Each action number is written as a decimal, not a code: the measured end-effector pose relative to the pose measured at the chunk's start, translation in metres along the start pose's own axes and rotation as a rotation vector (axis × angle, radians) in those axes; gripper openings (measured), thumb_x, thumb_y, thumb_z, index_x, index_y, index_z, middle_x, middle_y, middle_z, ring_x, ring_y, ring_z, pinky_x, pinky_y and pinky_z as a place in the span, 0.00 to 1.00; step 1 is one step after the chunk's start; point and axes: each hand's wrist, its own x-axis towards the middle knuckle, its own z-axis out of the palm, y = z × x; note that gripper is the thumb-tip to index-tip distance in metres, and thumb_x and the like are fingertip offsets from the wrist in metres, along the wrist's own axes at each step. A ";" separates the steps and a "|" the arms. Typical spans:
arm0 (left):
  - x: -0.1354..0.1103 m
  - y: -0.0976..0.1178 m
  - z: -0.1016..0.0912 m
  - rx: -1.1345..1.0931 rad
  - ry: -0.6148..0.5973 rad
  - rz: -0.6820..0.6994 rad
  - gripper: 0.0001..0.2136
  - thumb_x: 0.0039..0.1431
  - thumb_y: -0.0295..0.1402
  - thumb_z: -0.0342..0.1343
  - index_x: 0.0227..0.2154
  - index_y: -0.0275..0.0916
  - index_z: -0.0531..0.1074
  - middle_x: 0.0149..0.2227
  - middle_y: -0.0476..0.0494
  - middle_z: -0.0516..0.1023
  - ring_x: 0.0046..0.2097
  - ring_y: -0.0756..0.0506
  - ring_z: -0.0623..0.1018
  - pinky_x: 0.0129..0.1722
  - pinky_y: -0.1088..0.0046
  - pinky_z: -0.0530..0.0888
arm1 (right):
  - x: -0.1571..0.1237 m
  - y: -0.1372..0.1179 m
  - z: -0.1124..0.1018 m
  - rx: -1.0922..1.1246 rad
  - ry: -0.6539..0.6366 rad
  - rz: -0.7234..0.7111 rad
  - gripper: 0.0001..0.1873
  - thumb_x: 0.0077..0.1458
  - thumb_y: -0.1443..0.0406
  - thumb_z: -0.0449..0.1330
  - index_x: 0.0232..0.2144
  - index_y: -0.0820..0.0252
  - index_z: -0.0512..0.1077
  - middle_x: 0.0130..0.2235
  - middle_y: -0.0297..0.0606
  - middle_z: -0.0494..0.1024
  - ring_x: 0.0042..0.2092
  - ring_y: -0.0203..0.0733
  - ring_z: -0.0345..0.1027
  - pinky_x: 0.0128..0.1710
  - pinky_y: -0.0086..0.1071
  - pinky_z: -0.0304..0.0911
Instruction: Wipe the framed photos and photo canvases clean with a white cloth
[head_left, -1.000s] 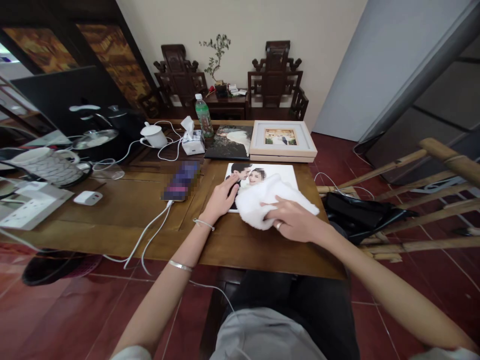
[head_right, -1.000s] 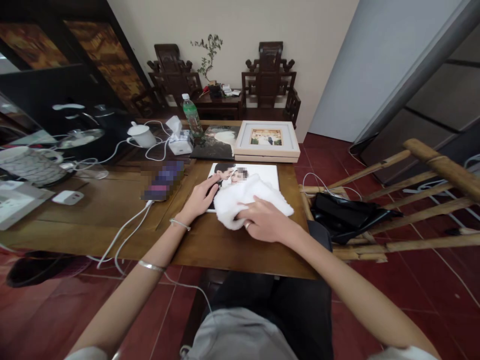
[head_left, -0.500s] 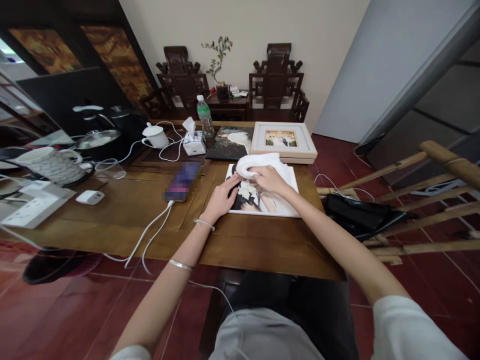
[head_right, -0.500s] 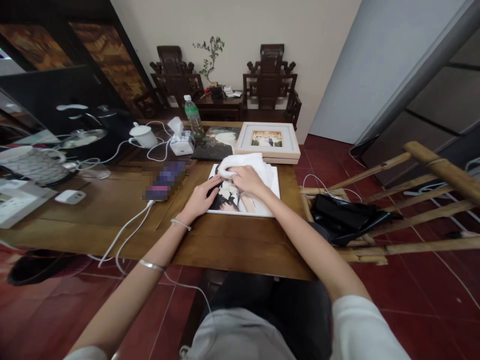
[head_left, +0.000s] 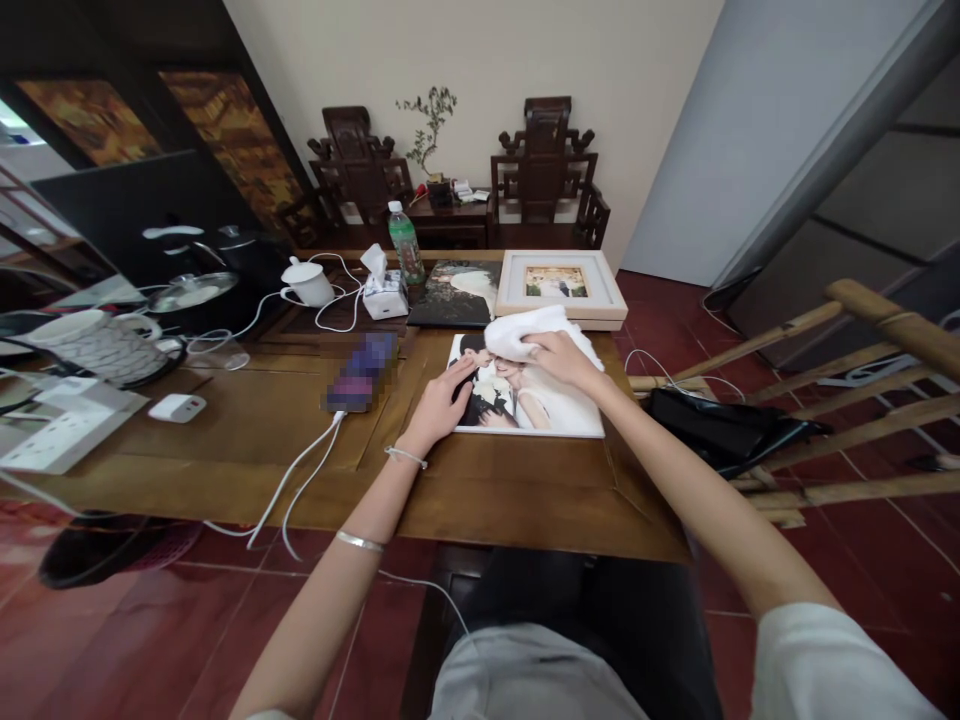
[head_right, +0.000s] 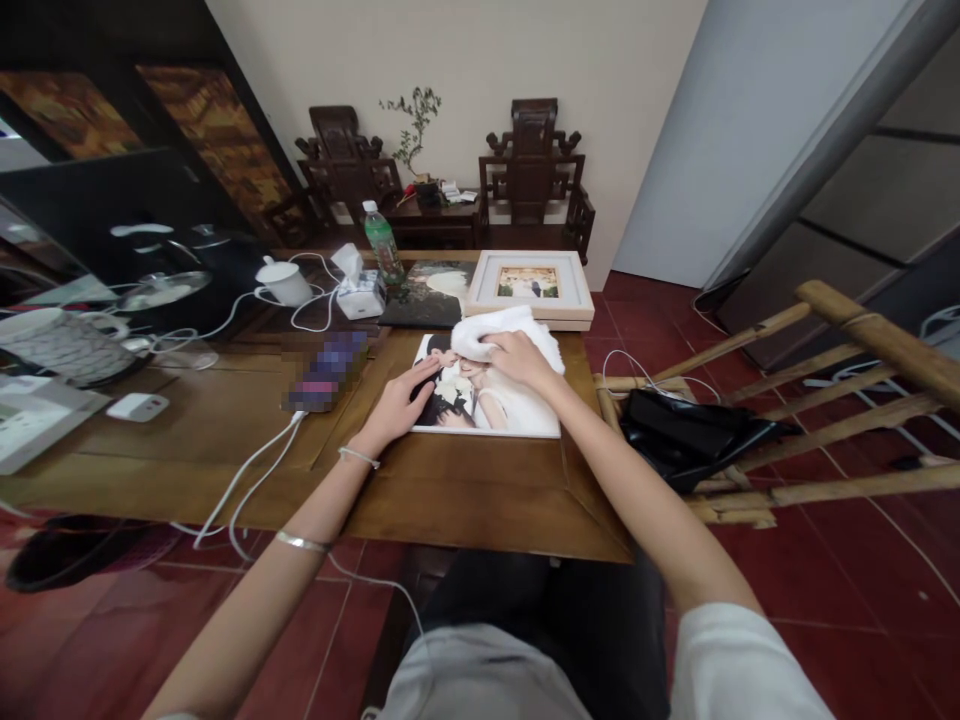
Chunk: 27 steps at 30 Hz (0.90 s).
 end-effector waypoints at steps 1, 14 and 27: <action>0.000 0.000 0.000 0.006 0.000 -0.005 0.19 0.64 0.32 0.45 0.56 0.36 0.69 0.60 0.40 0.68 0.63 0.43 0.65 0.65 0.60 0.60 | -0.007 0.009 -0.003 -0.044 0.028 0.016 0.20 0.51 0.71 0.48 0.38 0.61 0.78 0.45 0.40 0.80 0.46 0.48 0.72 0.47 0.35 0.61; 0.000 -0.001 0.002 0.051 0.003 -0.014 0.19 0.64 0.32 0.44 0.55 0.34 0.69 0.60 0.38 0.68 0.63 0.43 0.65 0.64 0.59 0.60 | -0.153 -0.026 0.008 -0.260 0.057 -0.290 0.14 0.49 0.73 0.50 0.31 0.64 0.76 0.54 0.60 0.72 0.59 0.56 0.62 0.59 0.62 0.49; 0.001 0.002 -0.004 0.049 -0.023 -0.003 0.20 0.64 0.33 0.44 0.55 0.32 0.69 0.60 0.36 0.68 0.63 0.41 0.65 0.64 0.59 0.60 | -0.069 0.009 -0.018 -0.256 -0.009 -0.037 0.22 0.50 0.71 0.49 0.43 0.60 0.77 0.41 0.43 0.81 0.44 0.50 0.72 0.50 0.46 0.62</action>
